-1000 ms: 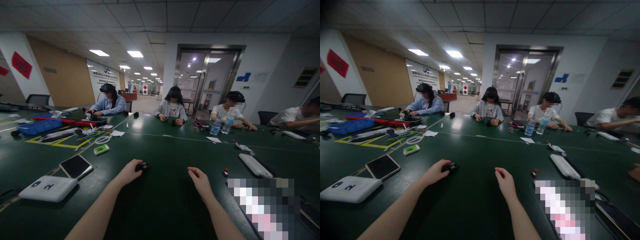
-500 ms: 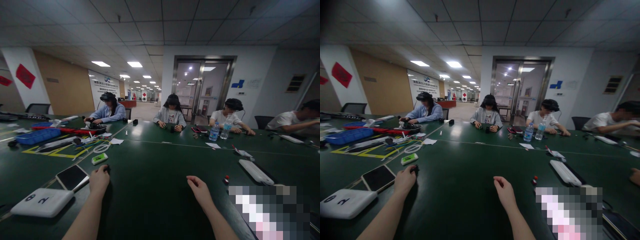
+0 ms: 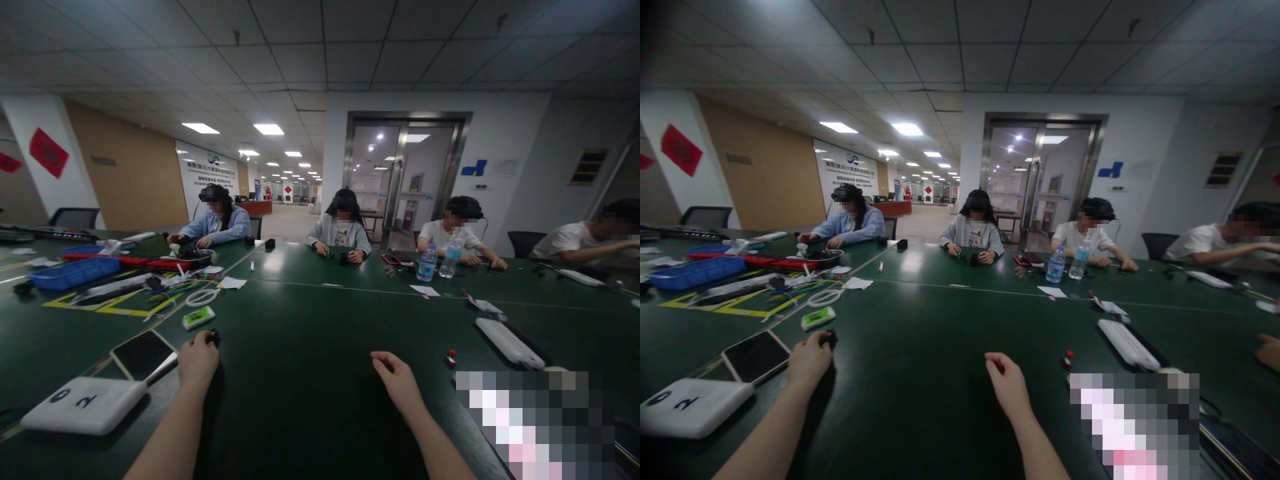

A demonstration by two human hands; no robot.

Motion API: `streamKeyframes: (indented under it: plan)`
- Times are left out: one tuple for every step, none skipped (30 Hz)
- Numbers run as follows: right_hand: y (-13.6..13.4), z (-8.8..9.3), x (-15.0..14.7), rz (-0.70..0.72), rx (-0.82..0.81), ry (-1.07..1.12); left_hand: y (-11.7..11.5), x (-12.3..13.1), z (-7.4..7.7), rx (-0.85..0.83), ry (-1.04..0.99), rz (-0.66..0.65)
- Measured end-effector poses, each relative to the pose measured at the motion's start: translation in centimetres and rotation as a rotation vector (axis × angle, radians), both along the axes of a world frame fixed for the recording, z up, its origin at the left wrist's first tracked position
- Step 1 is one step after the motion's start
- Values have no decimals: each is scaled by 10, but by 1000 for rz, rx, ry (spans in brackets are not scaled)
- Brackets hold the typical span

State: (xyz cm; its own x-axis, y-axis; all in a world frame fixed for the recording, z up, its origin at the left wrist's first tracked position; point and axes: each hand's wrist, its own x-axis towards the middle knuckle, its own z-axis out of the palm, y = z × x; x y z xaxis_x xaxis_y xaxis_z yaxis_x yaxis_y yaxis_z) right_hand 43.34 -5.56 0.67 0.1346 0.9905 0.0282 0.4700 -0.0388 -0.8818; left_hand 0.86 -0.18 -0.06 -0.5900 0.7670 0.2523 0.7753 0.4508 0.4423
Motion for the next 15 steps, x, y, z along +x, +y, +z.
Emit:
streamKeyframes:
  plan:
    - [0, 1, 0, 0, -3, 2, 0, 0, 0, 4, 1, 1]
    - [-1, 1, -1, -2, -5, 5, 0, 0, 0, 8, 2, 1]
    - [-1, 2, -1, -8, -7, 9, 0, 0, 0, 12, 2, -1]
    - [-1, 2, -1, -15, -7, 14, -1, 0, 0, 14, 3, -1]
    - [-1, 3, -2, -18, -6, 18, -1, 1, 0, 15, 5, 0]
    - [-1, 3, -2, -20, -4, 20, -1, 1, 1, 17, 7, 3]
    - [-1, 2, -2, -19, -1, 20, -1, 2, 1, 18, 9, 10]
    - [-1, 2, -2, -15, 1, 18, -1, 2, 1, 18, 12, 20]
    - [-1, 1, -1, -12, 3, 15, 0, 3, 1, 17, 14, 32]
    - [-1, 1, -1, -9, 5, 14, 0, 3, 2, 14, 17, 45]
    - [0, 0, -1, -8, 6, 16, 0, 4, 2, 9, 20, 55]
    - [0, 0, 0, -5, 5, 19, 1, 4, 3, 2, 22, 64]
    - [0, -1, 0, -2, 4, 24, 1, 4, 3, -7, 24, 70]
    - [1, -2, 1, 1, 3, 28, 1, 4, 3, -18, 26, 75]
    - [1, -3, 1, 3, 3, 33, 1, 3, 4, -29, 27, 79]
